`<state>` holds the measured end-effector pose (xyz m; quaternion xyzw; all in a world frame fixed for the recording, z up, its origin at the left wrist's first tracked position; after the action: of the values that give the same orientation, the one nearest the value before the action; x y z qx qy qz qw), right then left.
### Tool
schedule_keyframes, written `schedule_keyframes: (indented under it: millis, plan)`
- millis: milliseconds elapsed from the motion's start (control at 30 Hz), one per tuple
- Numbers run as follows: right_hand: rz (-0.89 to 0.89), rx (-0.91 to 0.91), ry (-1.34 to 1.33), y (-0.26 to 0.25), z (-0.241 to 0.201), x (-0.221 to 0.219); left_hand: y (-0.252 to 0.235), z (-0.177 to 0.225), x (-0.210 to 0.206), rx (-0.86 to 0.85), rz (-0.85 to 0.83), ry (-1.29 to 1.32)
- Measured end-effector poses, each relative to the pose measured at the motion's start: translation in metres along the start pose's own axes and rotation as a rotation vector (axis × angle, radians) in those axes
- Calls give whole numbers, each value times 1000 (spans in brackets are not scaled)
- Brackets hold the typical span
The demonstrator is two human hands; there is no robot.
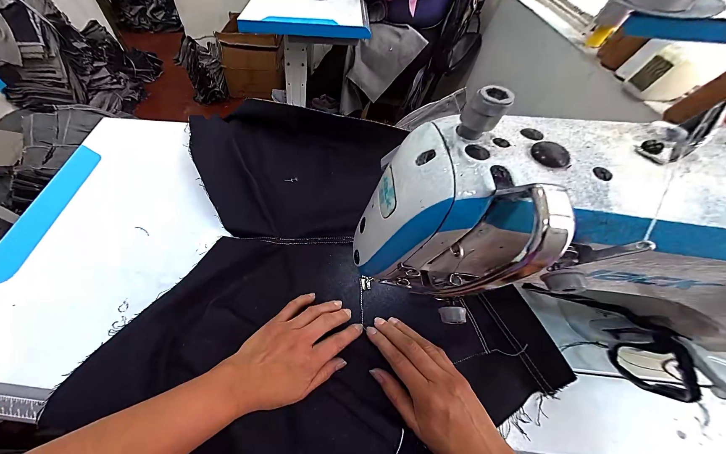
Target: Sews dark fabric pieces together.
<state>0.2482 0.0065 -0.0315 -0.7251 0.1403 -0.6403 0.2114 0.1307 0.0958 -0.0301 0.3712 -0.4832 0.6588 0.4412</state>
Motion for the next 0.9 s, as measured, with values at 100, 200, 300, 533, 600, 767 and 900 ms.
schedule_keyframes:
  millis: [100, 200, 300, 533, 600, 767, 900]
  plan:
    - [-14, -5, 1, -1, 0, -1, -1, -1, 1, 5, 4, 2]
    - [-6, -8, 10, -7, 6, -4, -7, -8, 2, 12, 5, -4]
    - [1, 1, 23, -19, 15, -8, -17, -20, 3, 11, 7, -1]
    - [7, 0, 21, -24, 21, -10, -22, -26, 4, 16, -2, 12]
    - [7, 0, 24, -27, 22, -11, -24, -29, 4, 14, -1, 7]
    - [1, -9, 15, -34, 27, -14, -30, -35, 6, -3, 11, -2]
    - [7, -24, 7, -35, 29, -14, -31, -37, 7, -3, 16, 2]
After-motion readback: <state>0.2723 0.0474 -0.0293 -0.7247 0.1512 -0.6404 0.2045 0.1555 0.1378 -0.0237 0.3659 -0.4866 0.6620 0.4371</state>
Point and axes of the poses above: each hand's wrist, its own y-axis away from the middle knuckle, its own x-axis out of the back of the hand, z = x × y, the point moved 9 cm from there along -y, towards the middle knuckle, and after that the axes turned 8 degrees about y, right-handed, at the moved point
